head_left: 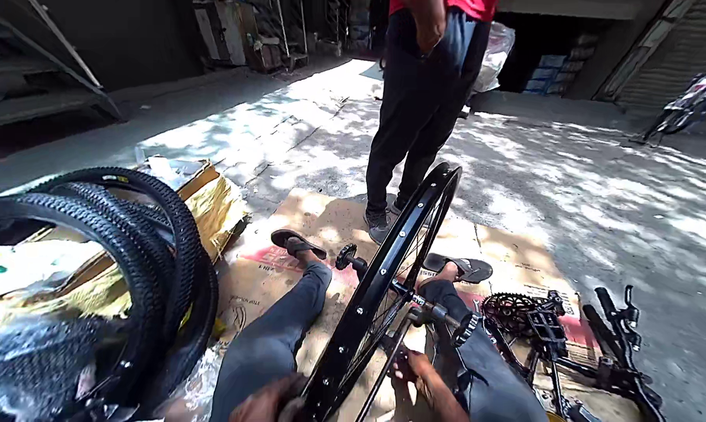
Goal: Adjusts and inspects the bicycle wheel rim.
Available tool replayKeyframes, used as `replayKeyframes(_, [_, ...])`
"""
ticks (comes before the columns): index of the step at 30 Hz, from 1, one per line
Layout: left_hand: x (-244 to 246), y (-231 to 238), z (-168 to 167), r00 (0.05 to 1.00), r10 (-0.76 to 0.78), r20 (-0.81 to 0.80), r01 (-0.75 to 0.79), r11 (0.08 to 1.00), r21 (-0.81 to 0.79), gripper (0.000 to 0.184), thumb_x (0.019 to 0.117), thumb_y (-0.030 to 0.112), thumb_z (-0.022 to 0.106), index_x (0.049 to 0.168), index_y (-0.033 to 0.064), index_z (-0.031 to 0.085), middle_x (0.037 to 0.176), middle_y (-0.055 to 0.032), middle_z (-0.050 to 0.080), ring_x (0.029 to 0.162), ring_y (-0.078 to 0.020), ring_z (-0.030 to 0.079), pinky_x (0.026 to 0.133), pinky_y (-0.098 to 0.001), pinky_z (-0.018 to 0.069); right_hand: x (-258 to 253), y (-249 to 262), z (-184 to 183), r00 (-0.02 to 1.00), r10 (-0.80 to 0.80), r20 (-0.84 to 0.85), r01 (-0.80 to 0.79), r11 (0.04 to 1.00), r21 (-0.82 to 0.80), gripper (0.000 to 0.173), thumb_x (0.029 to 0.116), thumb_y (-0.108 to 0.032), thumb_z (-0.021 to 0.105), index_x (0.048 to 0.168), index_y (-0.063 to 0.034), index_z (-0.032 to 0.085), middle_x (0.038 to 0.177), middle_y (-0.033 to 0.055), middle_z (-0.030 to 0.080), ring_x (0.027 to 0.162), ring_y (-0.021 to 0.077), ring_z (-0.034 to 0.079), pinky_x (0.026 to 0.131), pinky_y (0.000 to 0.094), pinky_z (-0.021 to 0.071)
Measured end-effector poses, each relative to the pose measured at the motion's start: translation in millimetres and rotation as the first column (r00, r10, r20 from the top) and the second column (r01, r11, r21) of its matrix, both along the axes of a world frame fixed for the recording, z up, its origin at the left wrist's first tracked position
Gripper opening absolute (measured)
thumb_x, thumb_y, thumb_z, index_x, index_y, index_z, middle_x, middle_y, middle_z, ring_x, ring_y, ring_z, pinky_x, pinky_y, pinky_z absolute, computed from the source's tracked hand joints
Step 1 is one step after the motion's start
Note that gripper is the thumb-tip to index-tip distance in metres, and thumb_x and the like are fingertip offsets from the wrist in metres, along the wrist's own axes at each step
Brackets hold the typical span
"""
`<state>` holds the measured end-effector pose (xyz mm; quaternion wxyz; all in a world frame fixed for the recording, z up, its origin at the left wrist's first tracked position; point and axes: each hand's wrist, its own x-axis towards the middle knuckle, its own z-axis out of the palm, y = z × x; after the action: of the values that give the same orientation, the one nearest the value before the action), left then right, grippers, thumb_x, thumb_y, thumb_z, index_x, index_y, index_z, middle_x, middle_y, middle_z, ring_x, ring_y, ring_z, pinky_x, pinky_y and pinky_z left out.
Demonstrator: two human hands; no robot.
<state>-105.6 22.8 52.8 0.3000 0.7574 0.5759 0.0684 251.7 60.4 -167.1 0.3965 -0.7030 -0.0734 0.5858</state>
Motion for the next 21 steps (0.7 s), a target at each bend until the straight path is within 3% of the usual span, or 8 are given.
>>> replayKeyframes(4, [16.8, 46.2, 26.0, 0.876, -0.095, 0.472, -0.004, 0.979, 0.205, 0.042, 0.1039, 0.047, 0.048, 0.130, 0.0212, 0.070, 0.120, 0.0024, 0.072, 0.104, -0.0116, 0.070, 0.089, -0.0398, 0.0609, 1.5, 12.1, 19.4, 0.925, -0.376, -0.055, 0.379, 0.905, 0.191, 0.039, 0.1096, -0.035, 0.046, 0.125, 0.0000, 0.054, 0.097, 0.0145, 0.063, 0.079, 0.0217, 0.063, 0.067, 0.0393, 0.0546])
replayKeyframes(7, [58.6, 73.4, 102.2, 0.607, -0.212, 0.766, 0.112, 0.977, 0.181, 0.055, 0.1076, 0.052, 0.040, 0.144, 0.0157, 0.059, 0.138, 0.0017, 0.064, 0.123, -0.0128, 0.064, 0.103, -0.0384, 0.0570, -0.4, 22.1, 17.7, 0.933, -0.358, -0.032, 0.351, 0.888, 0.298, 0.040, 0.1103, -0.033, 0.040, 0.133, -0.0031, 0.055, 0.114, 0.0157, 0.065, 0.098, 0.0253, 0.063, 0.080, 0.0464, 0.0528])
replayKeyframes(11, [121.0, 110.7, 190.0, 0.478, -0.212, 0.853, 0.251, 0.963, 0.098, 0.067, 0.1040, 0.055, 0.045, 0.158, 0.0155, 0.041, 0.151, -0.0061, 0.053, 0.134, -0.0169, 0.055, 0.108, -0.0440, 0.0503, -21.0, 29.1, 24.2, 0.962, -0.265, -0.066, 0.272, 0.912, 0.306, 0.037, 0.1120, -0.034, 0.033, 0.126, -0.0087, 0.056, 0.098, 0.0085, 0.064, 0.084, 0.0179, 0.062, 0.068, 0.0376, 0.0543])
replayKeyframes(14, [160.9, 144.4, 214.8, 0.436, -0.166, 0.884, 0.373, 0.928, -0.009, 0.074, 0.1044, 0.039, 0.059, 0.164, 0.0102, 0.025, 0.156, -0.0135, 0.047, 0.138, -0.0222, 0.051, 0.112, -0.0452, 0.0451, -32.9, 28.8, 45.3, 0.963, -0.264, -0.048, 0.264, 0.902, 0.342, 0.037, 0.1123, -0.029, 0.034, 0.126, -0.0020, 0.055, 0.103, 0.0149, 0.064, 0.087, 0.0207, 0.062, 0.068, 0.0370, 0.0547])
replayKeyframes(15, [169.6, 151.9, 213.5, 0.421, -0.154, 0.894, 0.408, 0.912, -0.035, 0.072, 0.1054, 0.030, 0.059, 0.164, 0.0094, 0.022, 0.156, -0.0145, 0.047, 0.137, -0.0226, 0.052, 0.110, -0.0432, 0.0461, -42.8, 24.9, 70.1, 0.963, -0.270, 0.008, 0.251, 0.909, 0.333, 0.038, 0.1127, -0.026, 0.032, 0.129, 0.0016, 0.053, 0.107, 0.0188, 0.063, 0.089, 0.0221, 0.062, 0.071, 0.0358, 0.0545])
replayKeyframes(17, [177.1, 157.7, 206.8, 0.392, -0.129, 0.911, 0.456, 0.887, -0.071, 0.059, 0.1085, 0.023, 0.051, 0.162, 0.0102, 0.030, 0.147, -0.0149, 0.053, 0.124, -0.0218, 0.059, 0.100, -0.0398, 0.0516, -58.4, 24.3, 135.6, 0.967, -0.251, 0.037, 0.244, 0.960, 0.135, 0.042, 0.1141, -0.023, 0.026, 0.144, 0.0008, 0.045, 0.131, 0.0201, 0.057, 0.110, 0.0234, 0.056, 0.094, 0.0359, 0.0478])
replayKeyframes(18, [175.4, 156.0, 203.8, 0.385, -0.134, 0.913, 0.466, 0.882, -0.067, 0.054, 0.1097, 0.023, 0.048, 0.160, 0.0110, 0.034, 0.143, -0.0146, 0.056, 0.118, -0.0205, 0.061, 0.096, -0.0378, 0.0535, -54.3, 20.8, 132.6, 0.979, -0.203, 0.033, 0.197, 0.972, 0.129, 0.043, 0.1143, -0.021, 0.025, 0.148, 0.0005, 0.042, 0.140, 0.0193, 0.054, 0.120, 0.0231, 0.055, 0.102, 0.0356, 0.0448])
replayKeyframes(21, [149.0, 134.0, 187.2, 0.397, -0.215, 0.892, 0.450, 0.893, 0.015, 0.053, 0.1095, 0.024, 0.048, 0.160, 0.0160, 0.035, 0.137, -0.0089, 0.061, 0.114, -0.0149, 0.065, 0.093, -0.0347, 0.0571, -33.5, 12.3, 66.5, 0.986, -0.160, 0.052, 0.140, 0.951, 0.274, 0.043, 0.1138, -0.025, 0.030, 0.143, 0.0013, 0.046, 0.134, 0.0182, 0.058, 0.117, 0.0237, 0.057, 0.097, 0.0372, 0.0489])
